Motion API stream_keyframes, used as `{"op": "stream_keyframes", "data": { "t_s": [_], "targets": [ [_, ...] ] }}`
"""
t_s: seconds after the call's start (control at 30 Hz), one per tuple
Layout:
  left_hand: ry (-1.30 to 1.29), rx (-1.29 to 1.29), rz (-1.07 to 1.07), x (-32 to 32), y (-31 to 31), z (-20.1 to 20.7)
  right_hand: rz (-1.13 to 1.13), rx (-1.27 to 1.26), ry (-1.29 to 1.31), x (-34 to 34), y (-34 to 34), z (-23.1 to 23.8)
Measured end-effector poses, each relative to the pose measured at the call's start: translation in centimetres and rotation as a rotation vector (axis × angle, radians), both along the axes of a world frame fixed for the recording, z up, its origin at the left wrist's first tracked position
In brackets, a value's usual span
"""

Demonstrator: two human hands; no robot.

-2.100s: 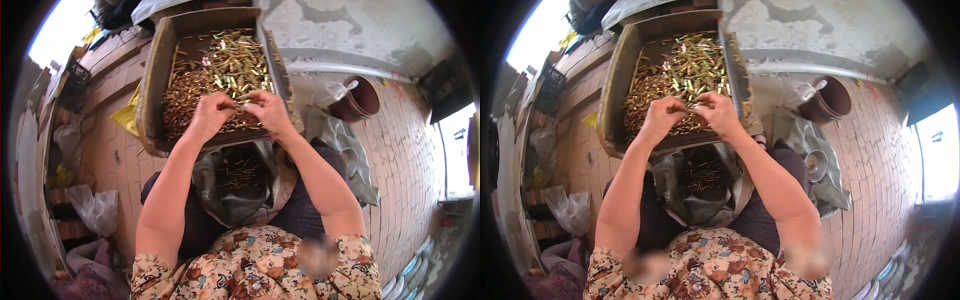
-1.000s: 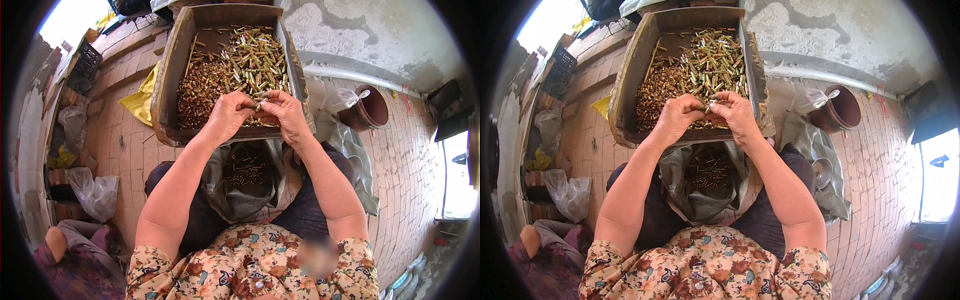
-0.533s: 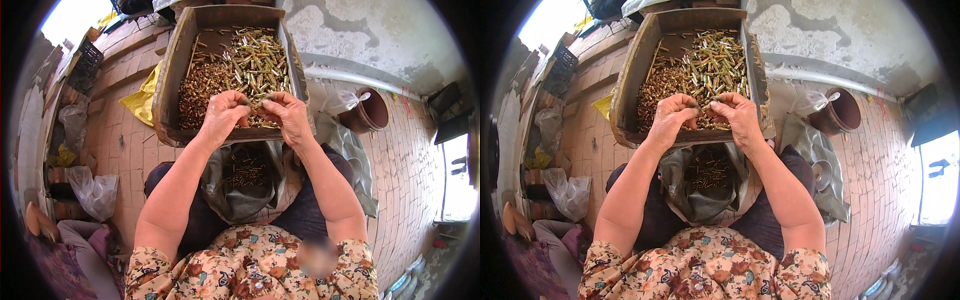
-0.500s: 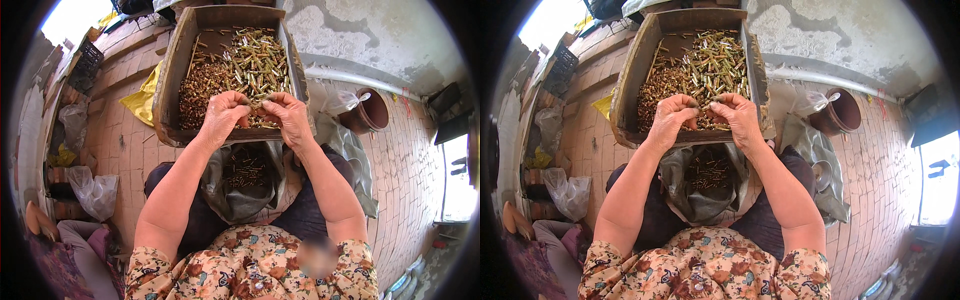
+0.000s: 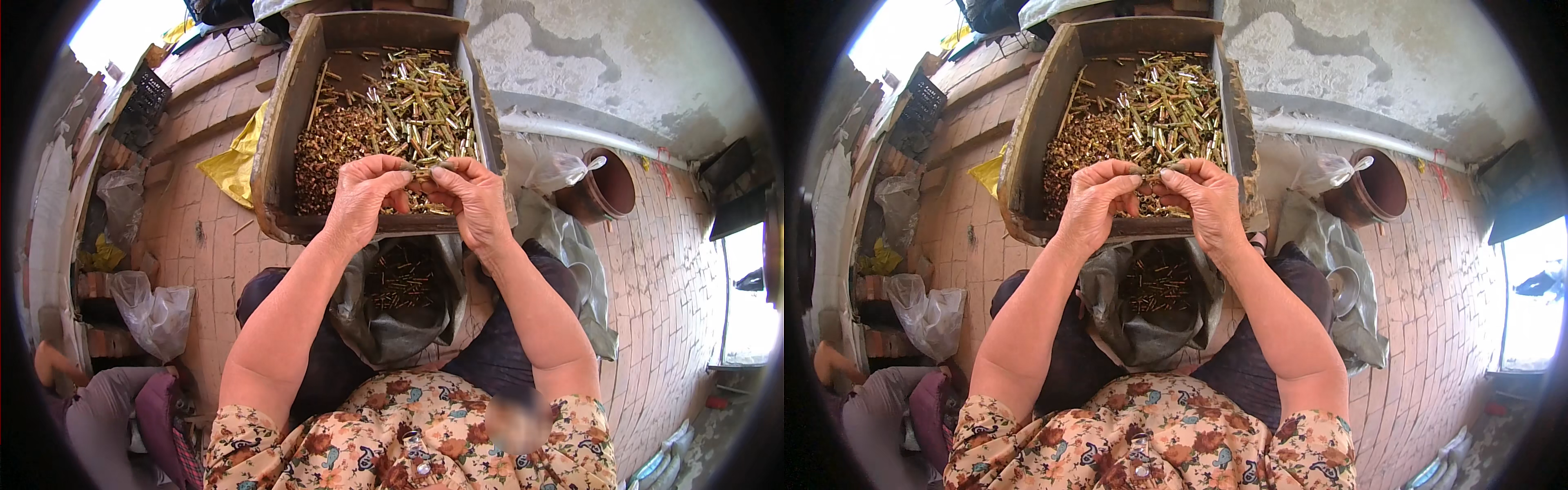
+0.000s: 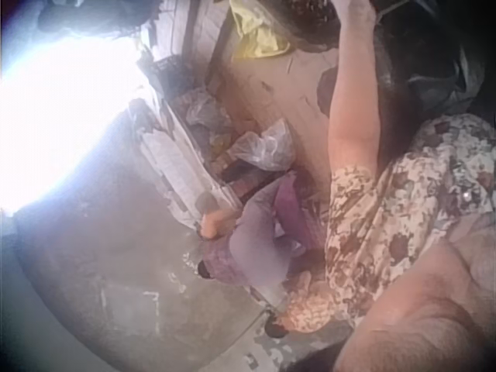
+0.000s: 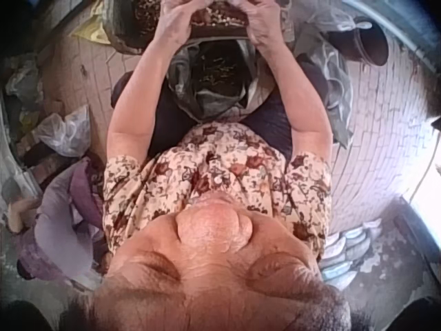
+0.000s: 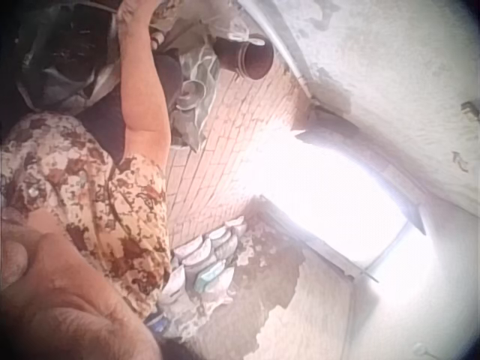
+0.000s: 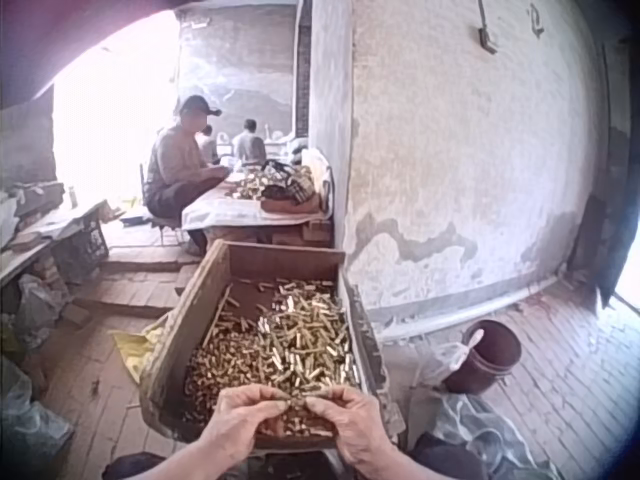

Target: The person assembles firecracker components by inserting fuses into tubes by hand and sorting the casings in a wooden tray.

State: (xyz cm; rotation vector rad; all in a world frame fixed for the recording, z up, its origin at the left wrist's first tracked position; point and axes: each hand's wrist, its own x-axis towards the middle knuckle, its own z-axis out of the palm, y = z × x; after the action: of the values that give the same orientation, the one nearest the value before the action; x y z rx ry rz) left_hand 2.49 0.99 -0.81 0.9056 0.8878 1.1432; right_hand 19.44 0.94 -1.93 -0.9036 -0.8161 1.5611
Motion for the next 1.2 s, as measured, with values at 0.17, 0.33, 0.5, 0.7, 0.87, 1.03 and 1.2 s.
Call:
{"op": "stream_keyframes", "data": {
  "t_s": [0.17,0.33,0.5,0.7,0.87,1.03,1.2],
  "targets": [
    [-0.098,-0.006,0.031,0.2,-0.1,0.0,-0.02,-0.019,0.071,-0.2,-0.1,0.1],
    [-0.134,-0.006,0.031,0.2,-0.2,0.0,0.002,-0.033,0.161,-0.2,-0.3,0.2],
    [-0.172,-0.01,0.036,0.2,-0.3,0.0,-0.008,-0.022,0.098,-0.4,-0.4,0.4],
    [-0.159,-0.024,0.045,0.1,-0.4,0.0,-0.04,0.123,-0.083,-0.8,-0.9,0.8],
    [-0.186,-0.036,0.003,-0.1,-0.4,0.0,-0.045,0.159,-0.157,-0.6,-0.9,0.8],
    [-0.147,-0.033,-0.004,-0.1,-0.8,0.1,-0.006,0.125,-0.185,-0.2,-0.7,0.3],
    [-0.154,-0.026,-0.036,0.0,-1.1,0.0,0.115,0.008,0.069,0.2,-0.6,0.0]
  ]
}}
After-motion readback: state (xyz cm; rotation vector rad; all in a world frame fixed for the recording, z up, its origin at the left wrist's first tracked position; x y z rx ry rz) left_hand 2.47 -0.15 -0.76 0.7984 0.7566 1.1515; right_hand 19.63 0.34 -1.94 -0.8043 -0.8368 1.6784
